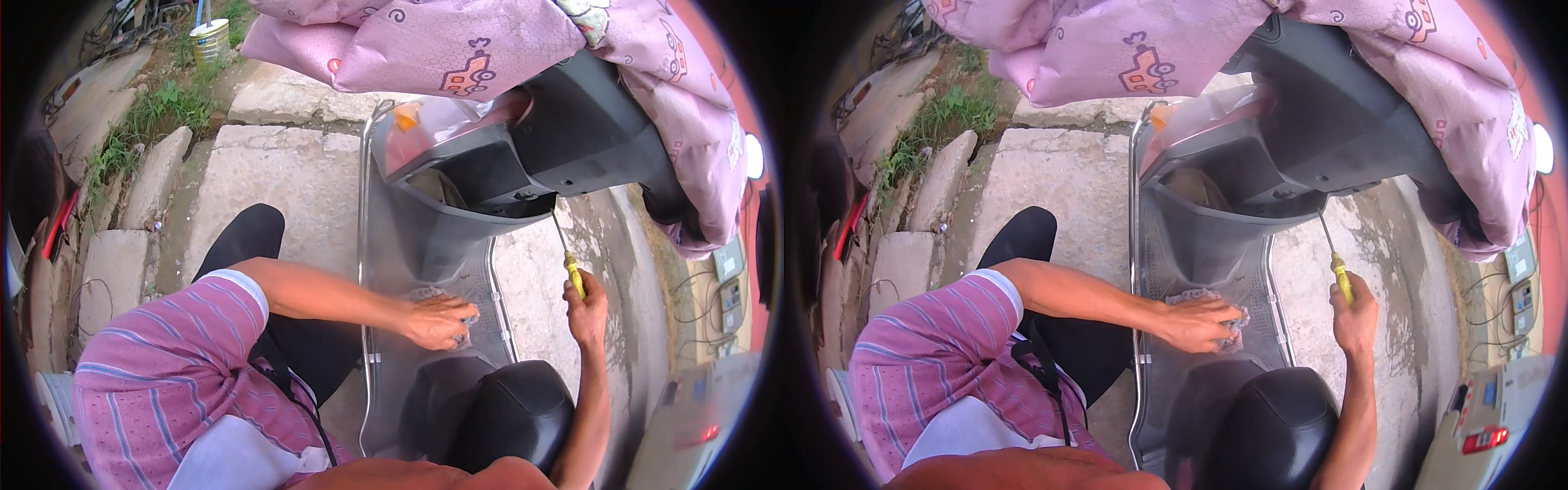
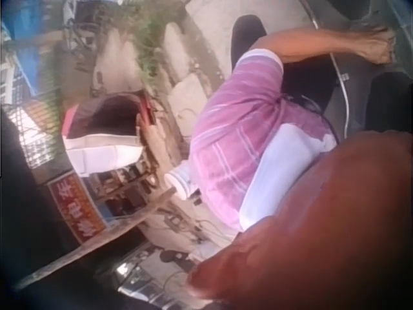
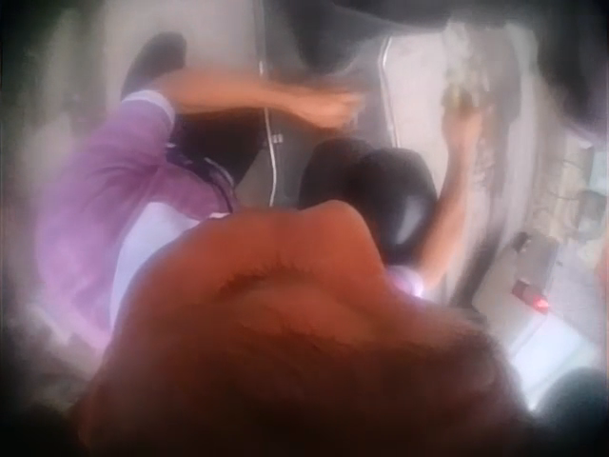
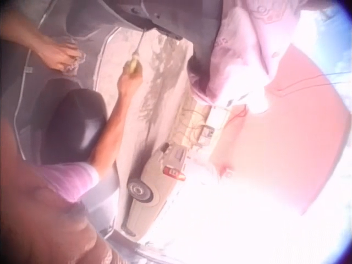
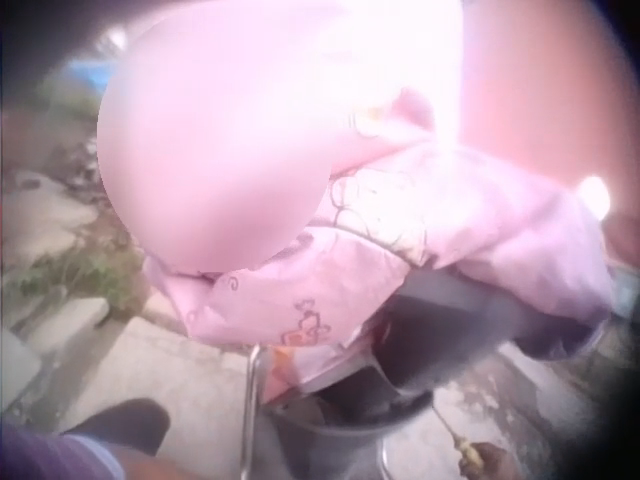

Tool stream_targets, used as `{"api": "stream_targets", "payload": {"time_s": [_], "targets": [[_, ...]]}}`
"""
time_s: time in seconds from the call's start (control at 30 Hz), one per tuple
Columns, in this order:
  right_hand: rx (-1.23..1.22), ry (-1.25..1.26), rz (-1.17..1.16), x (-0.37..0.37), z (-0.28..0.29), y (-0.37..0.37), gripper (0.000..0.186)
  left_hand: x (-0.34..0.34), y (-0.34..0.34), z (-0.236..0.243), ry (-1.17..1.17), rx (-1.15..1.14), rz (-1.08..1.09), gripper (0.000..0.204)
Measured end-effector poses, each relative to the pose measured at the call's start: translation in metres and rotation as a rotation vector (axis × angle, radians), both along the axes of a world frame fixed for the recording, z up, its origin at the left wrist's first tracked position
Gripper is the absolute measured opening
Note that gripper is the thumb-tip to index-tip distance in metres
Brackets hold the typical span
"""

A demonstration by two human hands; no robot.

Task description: The person unscrews several screws from the front interior panel of a scooter using a screwdriver, uses a thin wire to manipulate an internal mechanism, and then uses the screwdriver again to work on the scooter's panel.

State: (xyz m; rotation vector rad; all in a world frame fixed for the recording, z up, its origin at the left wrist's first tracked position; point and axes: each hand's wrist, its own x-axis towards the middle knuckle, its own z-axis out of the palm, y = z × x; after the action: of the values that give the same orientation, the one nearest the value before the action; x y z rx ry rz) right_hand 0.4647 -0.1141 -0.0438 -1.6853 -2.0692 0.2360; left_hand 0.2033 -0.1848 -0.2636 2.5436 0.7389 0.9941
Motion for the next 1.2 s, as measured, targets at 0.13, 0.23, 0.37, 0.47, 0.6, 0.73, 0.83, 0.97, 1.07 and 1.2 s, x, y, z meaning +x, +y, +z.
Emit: {"api": "stream_targets", "payload": {"time_s": [0.13,0.23,0.37,0.47,0.6,0.73,0.83,0.97,1.07,1.2], "targets": [[-0.064,-0.025,-0.01,-0.003,-0.006,0.002,0.043,-0.062,-0.001,0.015,0.024,-0.145,-0.039,0.029],[-0.05,-0.031,0.044,0.01,-0.015,0.009,0.041,-0.107,-0.014,0.029,-0.169,-0.093,0.01,0.024],[-0.113,0.065,0.056,-0.013,-0.009,0.005,0.042,-0.176,-0.035,0.079,-0.369,-0.028,0.294,0.022],[-0.113,0.051,0.043,-0.014,-0.01,0.007,0.042,-0.21,-0.03,0.117,-0.437,0.171,0.562,0.045],[-0.075,0.012,0.055,-0.003,-0.012,0.004,0.041,-0.2,0.012,0.141,-0.36,0.33,0.675,0.07],[-0.118,0.02,0.065,-0.018,-0.001,0.0,0.039,-0.198,0.046,0.13,-0.318,0.272,0.645,0.094],[-0.102,0.001,0.079,-0.015,-0.002,-0.001,0.038,-0.205,0.051,0.129,-0.254,0.315,0.642,0.099],[-0.001,-0.046,0.192,-0.01,-0.008,0.0,0.032,-0.214,0.047,0.134,-0.194,0.235,0.596,0.101],[-0.103,-0.036,0.137,-0.013,0.0,-0.01,0.037,-0.213,0.05,0.136,-0.113,0.218,0.613,0.106],[-0.103,-0.062,0.23,-0.024,0.003,-0.01,0.037,-0.226,0.049,0.142,-0.053,0.241,0.588,0.113]]}}
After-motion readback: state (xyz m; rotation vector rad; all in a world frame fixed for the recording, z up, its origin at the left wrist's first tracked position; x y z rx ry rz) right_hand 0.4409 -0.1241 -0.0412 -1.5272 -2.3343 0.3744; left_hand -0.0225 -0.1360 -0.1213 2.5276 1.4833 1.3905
